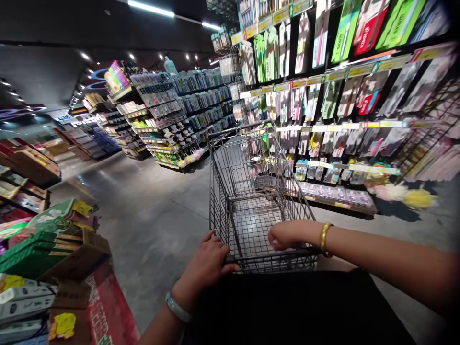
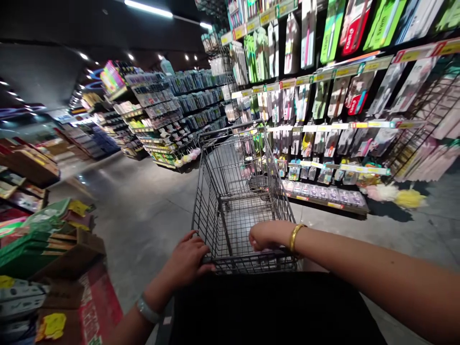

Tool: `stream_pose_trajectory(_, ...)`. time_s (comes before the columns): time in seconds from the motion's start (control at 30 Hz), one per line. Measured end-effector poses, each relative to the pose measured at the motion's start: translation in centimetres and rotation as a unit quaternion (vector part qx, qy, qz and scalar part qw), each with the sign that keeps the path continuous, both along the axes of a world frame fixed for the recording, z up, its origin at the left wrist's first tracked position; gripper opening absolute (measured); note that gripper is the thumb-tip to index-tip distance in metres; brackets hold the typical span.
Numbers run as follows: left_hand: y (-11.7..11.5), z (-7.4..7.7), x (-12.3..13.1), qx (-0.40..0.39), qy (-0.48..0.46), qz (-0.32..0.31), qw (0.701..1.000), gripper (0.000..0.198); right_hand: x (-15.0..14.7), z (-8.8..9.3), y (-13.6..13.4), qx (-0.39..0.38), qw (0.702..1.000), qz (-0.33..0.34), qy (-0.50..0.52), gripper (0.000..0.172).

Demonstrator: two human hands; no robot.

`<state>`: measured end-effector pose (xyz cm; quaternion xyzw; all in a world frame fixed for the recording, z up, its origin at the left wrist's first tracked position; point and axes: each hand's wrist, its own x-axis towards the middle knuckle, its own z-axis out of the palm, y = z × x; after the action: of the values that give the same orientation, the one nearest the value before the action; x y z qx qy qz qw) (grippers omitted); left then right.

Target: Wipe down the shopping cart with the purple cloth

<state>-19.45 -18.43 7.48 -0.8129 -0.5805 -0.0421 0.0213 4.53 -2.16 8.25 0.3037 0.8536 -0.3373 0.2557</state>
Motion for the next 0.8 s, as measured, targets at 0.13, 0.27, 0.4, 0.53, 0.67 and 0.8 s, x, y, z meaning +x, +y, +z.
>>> stream_pose_trajectory(0.13,-1.2,-0.5,3.4,0.075,-0.047,0.049,0.995,0.056,-3.9,-0.5,-1.7,0.074,0.98,0.052,0.177,0.021)
stream_pose_trajectory(0.27,-0.6,-2.9,5.6,0.1,-0.037,0.117,0.987,0.042,-3.4,-0.8,-1.4,0.063,0.989,0.035,0.127,0.02)
stream_pose_trajectory(0.4,0.5,-4.2,6.1,0.123,-0.004,0.156,0.98,0.049,0.8,-0.9,0.4,0.048,0.997,-0.026,-0.063,0.015)
stream_pose_trajectory(0.53,1.2,-4.3,6.2,0.151,-0.004,0.175,0.973,0.052,-0.8,-1.1,0.7,0.017,1.0,0.009,-0.022,0.019)
stream_pose_trajectory(0.67,1.4,-4.4,5.9,0.152,0.005,0.173,0.973,0.051,-4.4,-1.3,-0.2,0.014,0.987,0.056,0.147,0.028)
stream_pose_trajectory(0.8,1.4,-4.4,5.8,0.168,0.023,0.18,0.969,0.054,-2.4,-1.6,0.4,0.007,0.999,0.034,0.025,0.015)
